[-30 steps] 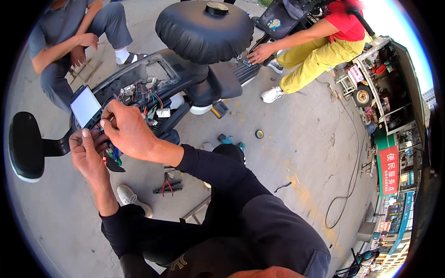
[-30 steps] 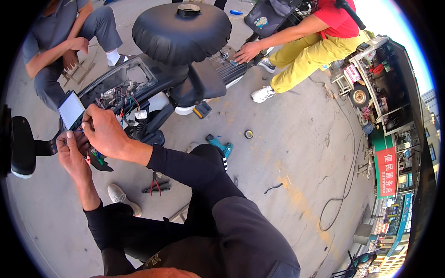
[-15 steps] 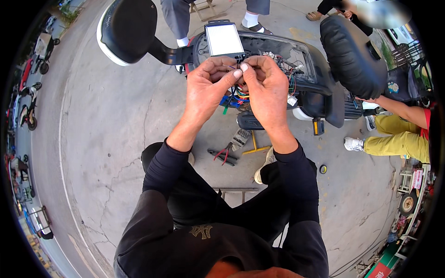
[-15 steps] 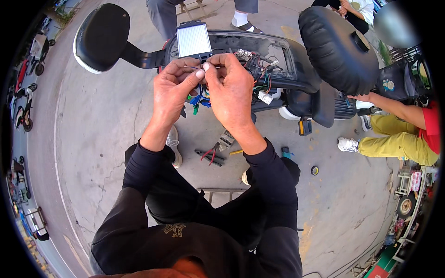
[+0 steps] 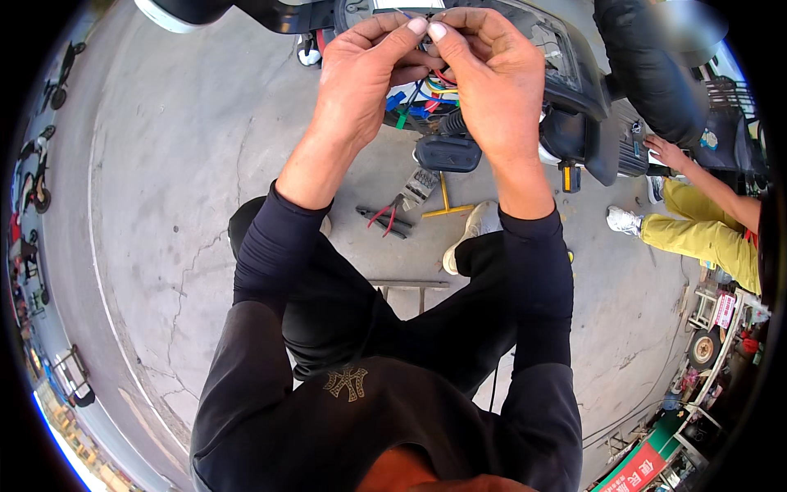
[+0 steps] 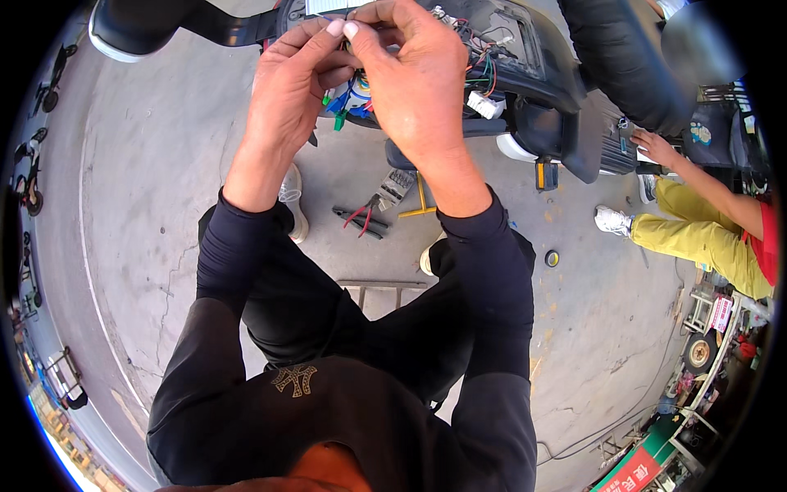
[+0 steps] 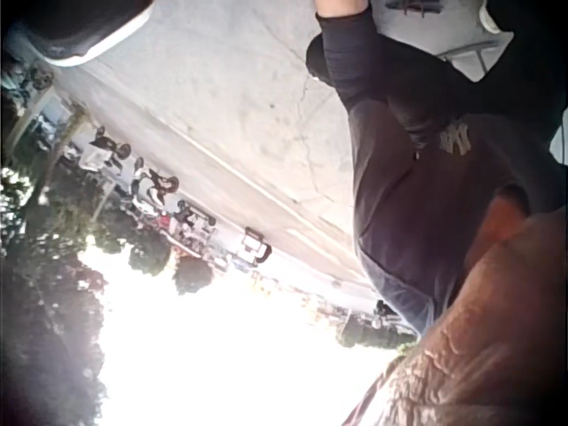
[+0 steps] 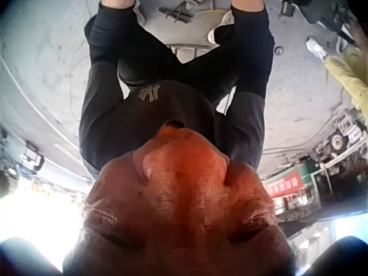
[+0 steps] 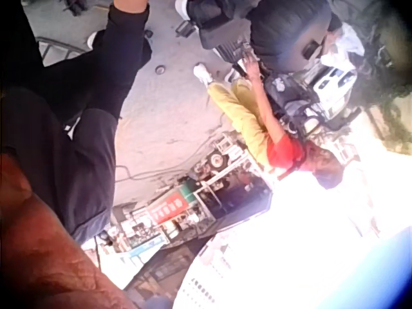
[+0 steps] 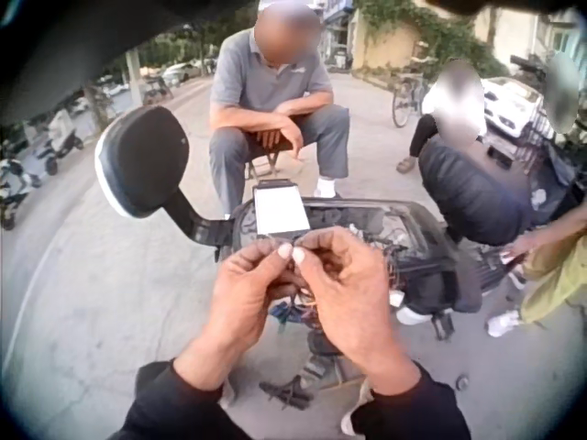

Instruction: The person repairs the electrical wiring of a scooter by stripping wire ends, twisting them together, and securing the connections with electrical tape. They also use pliers to cut wires and a power drill to fasten components within the scooter's under-seat compartment.

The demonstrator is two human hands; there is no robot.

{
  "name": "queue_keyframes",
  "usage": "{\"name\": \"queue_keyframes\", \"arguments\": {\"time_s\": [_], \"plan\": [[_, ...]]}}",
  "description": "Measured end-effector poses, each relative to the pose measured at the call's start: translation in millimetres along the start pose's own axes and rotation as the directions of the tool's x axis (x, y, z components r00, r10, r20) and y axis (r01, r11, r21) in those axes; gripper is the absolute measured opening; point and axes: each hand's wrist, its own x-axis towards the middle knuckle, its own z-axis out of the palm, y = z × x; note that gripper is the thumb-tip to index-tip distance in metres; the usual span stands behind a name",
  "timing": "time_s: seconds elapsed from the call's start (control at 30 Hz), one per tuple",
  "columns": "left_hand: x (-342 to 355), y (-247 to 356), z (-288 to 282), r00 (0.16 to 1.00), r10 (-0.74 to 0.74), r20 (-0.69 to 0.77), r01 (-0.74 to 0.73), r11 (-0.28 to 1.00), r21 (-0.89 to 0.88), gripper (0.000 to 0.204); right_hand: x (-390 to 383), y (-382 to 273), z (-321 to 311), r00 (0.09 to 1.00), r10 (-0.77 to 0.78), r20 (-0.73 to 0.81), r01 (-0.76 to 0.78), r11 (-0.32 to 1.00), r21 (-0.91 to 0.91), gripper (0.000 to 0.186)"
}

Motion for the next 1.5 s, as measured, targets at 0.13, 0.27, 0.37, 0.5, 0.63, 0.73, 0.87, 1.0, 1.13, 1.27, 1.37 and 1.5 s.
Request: {"name": "queue_keyframes", "arguments": {"time_s": [0.13,0.27,0.37,0.5,0.63,0.73,0.87,1.0,1.13,1.27,1.37,1.5], "plan": [[5,-8,-4,1.0,0.01,-0.018,-0.01,1.0,0.017,0.022,0,6,6,0.982,-0.174,-0.073,0.163,0.977,-0.138,0.016],[7,-18,-15,0.994,0.076,-0.076,-0.08,0.996,-0.047,0.016,3,7,12,0.943,-0.32,-0.094,0.297,0.934,-0.198,0.008],[2,-15,2,0.989,0.099,-0.108,-0.099,0.995,0.009,0.016,1,5,7,0.948,-0.292,-0.127,0.275,0.952,-0.135,0.009],[4,-21,0,0.983,0.133,-0.125,-0.132,0.991,0.02,0.015,0,5,7,0.957,-0.251,-0.143,0.236,0.965,-0.118,0.008],[7,-30,-27,0.991,0.13,-0.039,-0.133,0.987,-0.089,0.019,-3,4,11,0.958,-0.26,-0.122,0.251,0.964,-0.084,0.007],[6,-31,-20,0.989,0.137,-0.059,-0.141,0.988,-0.064,0.016,-5,4,10,0.962,-0.246,-0.119,0.238,0.968,-0.079,0.009],[4,-36,-21,0.983,0.167,-0.074,-0.17,0.985,-0.039,0.011,-8,1,8,0.955,-0.278,-0.103,0.271,0.96,-0.073,0.012],[5,-34,-13,0.971,0.193,-0.143,-0.189,0.981,0.041,0.011,-11,0,2,0.965,-0.256,-0.06,0.251,0.965,-0.076,0.011],[6,-31,-14,0.972,0.18,-0.153,-0.175,0.984,0.045,0.011,-11,0,3,0.957,-0.286,-0.043,0.278,0.951,-0.139,0.014],[7,-30,-16,0.974,0.171,-0.151,-0.171,0.985,0.011,0.01,-9,-3,6,0.938,-0.346,-0.03,0.328,0.91,-0.252,0.011],[7,-29,-17,0.984,0.148,-0.103,-0.151,0.988,-0.023,0.011,-7,-10,2,0.93,-0.368,-0.006,0.341,0.867,-0.364,0.007],[5,-27,-4,0.985,0.122,-0.121,-0.128,0.991,-0.043,0.014,-5,-7,-3,0.939,-0.343,0.012,0.324,0.874,-0.362,0.009]]}}
